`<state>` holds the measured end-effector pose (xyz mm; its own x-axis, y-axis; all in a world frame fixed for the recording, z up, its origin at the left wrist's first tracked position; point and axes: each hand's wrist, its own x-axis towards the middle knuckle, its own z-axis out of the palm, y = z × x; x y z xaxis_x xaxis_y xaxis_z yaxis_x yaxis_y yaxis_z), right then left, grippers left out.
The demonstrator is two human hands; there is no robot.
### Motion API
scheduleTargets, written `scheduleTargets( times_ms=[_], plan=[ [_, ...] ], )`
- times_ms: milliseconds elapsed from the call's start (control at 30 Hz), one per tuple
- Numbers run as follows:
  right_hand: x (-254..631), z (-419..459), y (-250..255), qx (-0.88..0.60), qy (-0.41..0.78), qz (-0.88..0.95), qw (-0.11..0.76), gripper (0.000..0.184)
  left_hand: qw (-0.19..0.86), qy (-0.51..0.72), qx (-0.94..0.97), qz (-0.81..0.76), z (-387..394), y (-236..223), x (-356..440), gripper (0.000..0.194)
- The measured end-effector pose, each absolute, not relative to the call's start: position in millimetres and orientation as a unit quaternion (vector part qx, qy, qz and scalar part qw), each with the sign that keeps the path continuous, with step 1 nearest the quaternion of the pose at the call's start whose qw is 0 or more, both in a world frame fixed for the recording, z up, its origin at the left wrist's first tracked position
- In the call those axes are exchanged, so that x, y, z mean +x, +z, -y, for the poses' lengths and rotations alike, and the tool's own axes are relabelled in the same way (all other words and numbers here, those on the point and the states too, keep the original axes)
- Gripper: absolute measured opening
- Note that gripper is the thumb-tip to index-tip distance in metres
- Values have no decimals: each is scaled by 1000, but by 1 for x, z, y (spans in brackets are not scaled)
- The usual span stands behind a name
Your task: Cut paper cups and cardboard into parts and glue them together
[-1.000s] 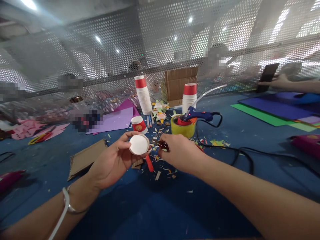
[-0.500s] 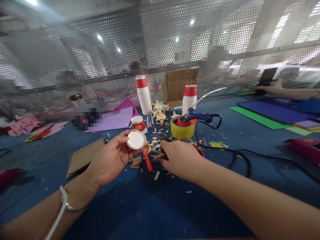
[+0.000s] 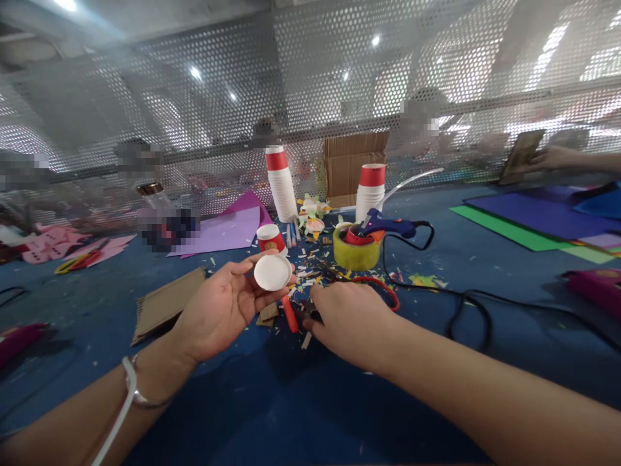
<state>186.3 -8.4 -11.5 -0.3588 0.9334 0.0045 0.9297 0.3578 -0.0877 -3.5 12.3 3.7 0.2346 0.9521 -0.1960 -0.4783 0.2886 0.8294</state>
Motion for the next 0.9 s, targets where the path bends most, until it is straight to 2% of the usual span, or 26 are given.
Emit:
scheduleTargets(
  times_ms=[300,433,567,700,900],
  plan=[
    [187,8,0,-572,25,820,11,29,714,507,327,-357,-11,6,-1,21],
    [188,7,1,-574,3,819,23,27,713,504,309,-377,-10,7,1,22],
    [190,5,2,-573,52,807,133,25,708,495,327,-382,-11,4,-1,22],
    [193,3,3,-536,133,792,259,31,719,462,393,-340,-11,-2,-5,18],
    [195,-2,-3,-489,176,795,315,23,719,429,438,-328,-8,-4,-4,20]
  ],
)
